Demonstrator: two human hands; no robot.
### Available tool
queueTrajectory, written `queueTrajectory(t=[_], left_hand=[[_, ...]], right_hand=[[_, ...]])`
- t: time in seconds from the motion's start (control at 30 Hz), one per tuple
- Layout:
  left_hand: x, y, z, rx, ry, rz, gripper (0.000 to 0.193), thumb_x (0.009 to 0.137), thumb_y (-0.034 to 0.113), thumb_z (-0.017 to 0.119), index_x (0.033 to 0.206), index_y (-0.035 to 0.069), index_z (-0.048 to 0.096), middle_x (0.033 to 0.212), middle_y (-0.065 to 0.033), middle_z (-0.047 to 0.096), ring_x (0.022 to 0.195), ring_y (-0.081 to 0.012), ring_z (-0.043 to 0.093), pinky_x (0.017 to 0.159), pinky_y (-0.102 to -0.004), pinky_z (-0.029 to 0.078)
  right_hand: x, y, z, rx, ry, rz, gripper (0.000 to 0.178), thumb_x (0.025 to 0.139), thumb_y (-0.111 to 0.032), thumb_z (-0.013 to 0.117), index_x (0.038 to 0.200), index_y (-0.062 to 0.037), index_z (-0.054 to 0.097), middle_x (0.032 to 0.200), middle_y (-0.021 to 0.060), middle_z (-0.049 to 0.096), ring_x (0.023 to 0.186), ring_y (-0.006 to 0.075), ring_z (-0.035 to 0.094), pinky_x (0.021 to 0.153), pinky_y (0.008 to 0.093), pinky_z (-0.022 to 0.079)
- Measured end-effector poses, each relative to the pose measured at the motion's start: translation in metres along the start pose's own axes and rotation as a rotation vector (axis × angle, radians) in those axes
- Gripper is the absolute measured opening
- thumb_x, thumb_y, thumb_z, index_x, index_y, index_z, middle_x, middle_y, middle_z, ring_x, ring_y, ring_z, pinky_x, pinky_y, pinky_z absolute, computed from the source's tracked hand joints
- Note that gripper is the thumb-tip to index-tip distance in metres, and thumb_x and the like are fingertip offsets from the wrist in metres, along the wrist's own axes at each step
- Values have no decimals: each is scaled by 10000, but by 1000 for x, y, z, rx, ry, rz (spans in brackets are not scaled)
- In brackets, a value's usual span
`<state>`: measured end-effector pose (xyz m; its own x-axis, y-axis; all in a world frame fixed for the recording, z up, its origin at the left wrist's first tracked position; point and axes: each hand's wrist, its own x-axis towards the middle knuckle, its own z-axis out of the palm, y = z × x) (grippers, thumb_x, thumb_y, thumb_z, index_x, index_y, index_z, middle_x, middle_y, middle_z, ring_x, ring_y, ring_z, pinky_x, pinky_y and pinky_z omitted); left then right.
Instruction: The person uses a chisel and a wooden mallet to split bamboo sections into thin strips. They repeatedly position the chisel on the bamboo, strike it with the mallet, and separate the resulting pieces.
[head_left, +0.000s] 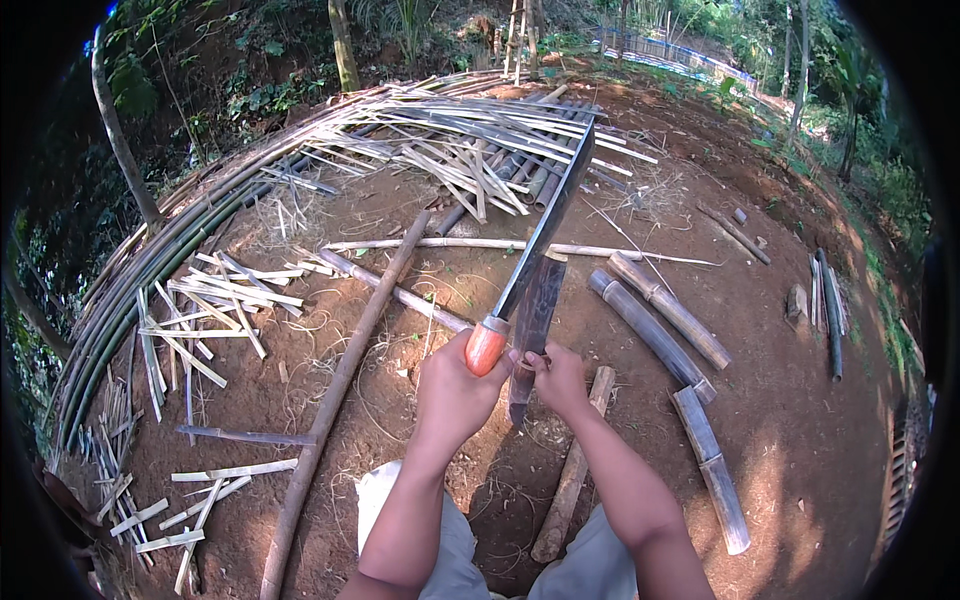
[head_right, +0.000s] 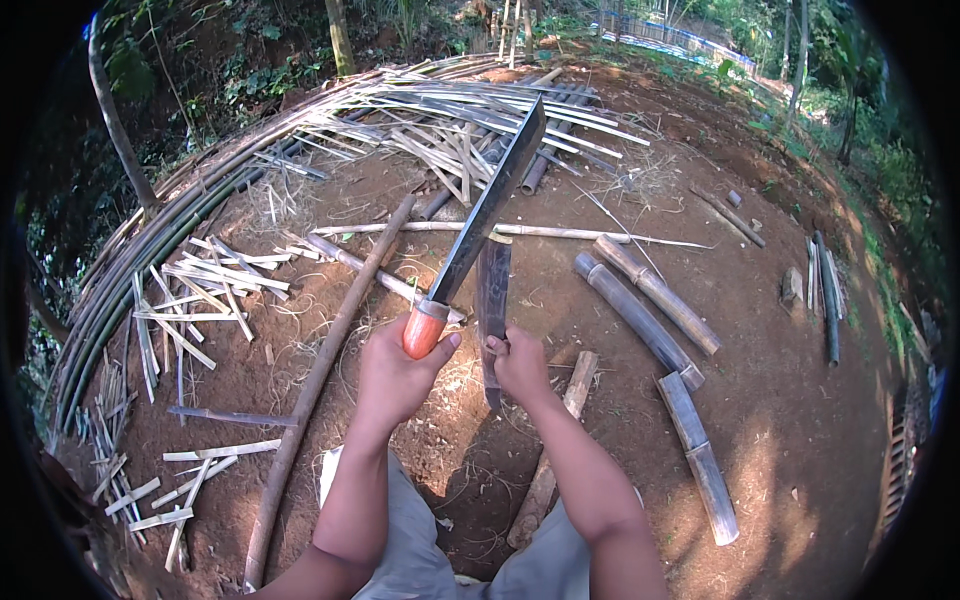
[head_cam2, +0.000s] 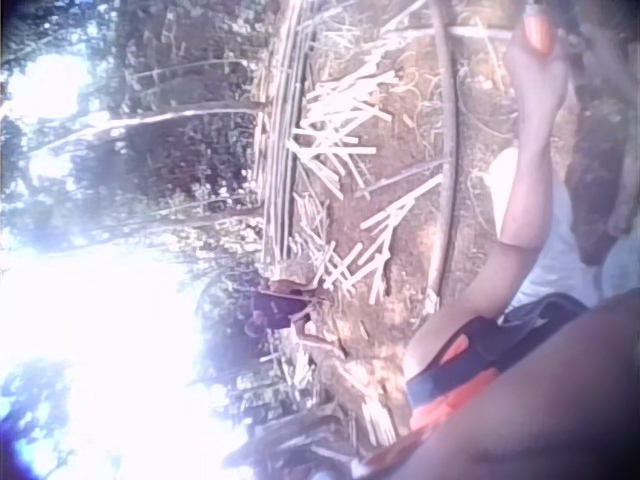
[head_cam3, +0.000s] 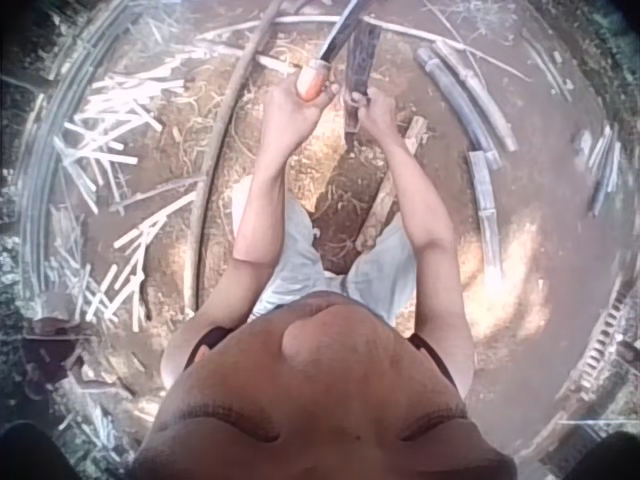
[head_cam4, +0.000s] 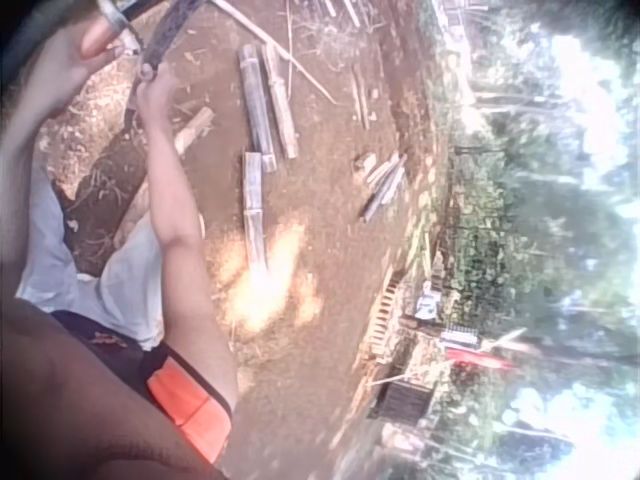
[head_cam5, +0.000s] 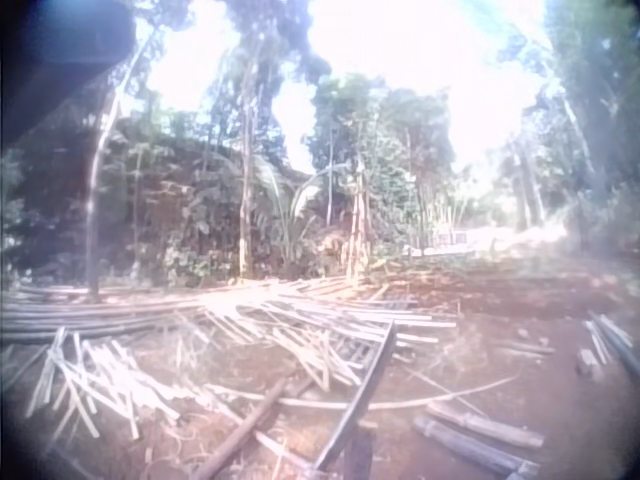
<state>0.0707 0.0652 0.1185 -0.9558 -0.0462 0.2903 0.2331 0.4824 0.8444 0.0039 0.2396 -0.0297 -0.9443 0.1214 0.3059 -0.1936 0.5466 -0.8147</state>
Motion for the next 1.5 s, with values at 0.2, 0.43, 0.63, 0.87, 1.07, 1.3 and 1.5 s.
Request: queueTrajectory(t=[0.2,0.43,0.63,0.87,1.07,1.3,1.5], left_hand=[[1,-7,-4,31,11,16,311,831,256,815,870,-13,662,664,-131,623,581,-196,566,591,-380,469],[1,-7,-5,29,12,4,306,830,248,812,865,-13,658,656,-127,623,577,-200,571,591,-383,472],[-1,-7,-2,17,19,4,285,841,232,800,905,-11,668,671,-150,635,603,-247,598,599,-390,482],[-3,-3,0,34,27,-16,280,850,226,799,915,-13,669,654,-128,610,600,-217,561,588,-374,468],[-3,-4,0,27,44,15,294,839,227,810,881,-18,654,623,-101,579,564,-164,503,569,-356,444],[-3,-6,1,54,30,1,301,838,233,803,873,-21,647,630,-130,588,565,-205,530,583,-373,458],[-3,0,-2,100,-14,-3,276,866,225,766,977,-17,692,751,-226,686,722,-383,707,663,-429,535]], right_hand=[[0,-1,3,52,-10,-28,175,921,-117,687,1052,-2,689,910,237,698,877,434,674,767,477,508],[1,1,5,31,-20,-39,166,915,-114,689,1021,14,682,929,247,691,885,436,667,766,472,504],[2,2,2,-42,-22,-48,180,912,-119,694,1024,22,681,934,256,689,877,429,675,756,463,510],[0,-5,-2,-10,-9,-31,168,921,-112,689,1010,30,672,937,273,677,887,458,653,769,480,494],[2,2,-1,34,-16,-7,178,919,-118,695,999,39,667,920,270,678,882,459,657,760,488,496],[3,4,2,7,-7,-9,185,915,-135,705,969,38,667,913,265,680,880,457,661,762,495,498],[2,1,-2,-11,-25,-20,200,920,-138,699,1020,31,660,939,269,683,911,465,663,781,489,514]])
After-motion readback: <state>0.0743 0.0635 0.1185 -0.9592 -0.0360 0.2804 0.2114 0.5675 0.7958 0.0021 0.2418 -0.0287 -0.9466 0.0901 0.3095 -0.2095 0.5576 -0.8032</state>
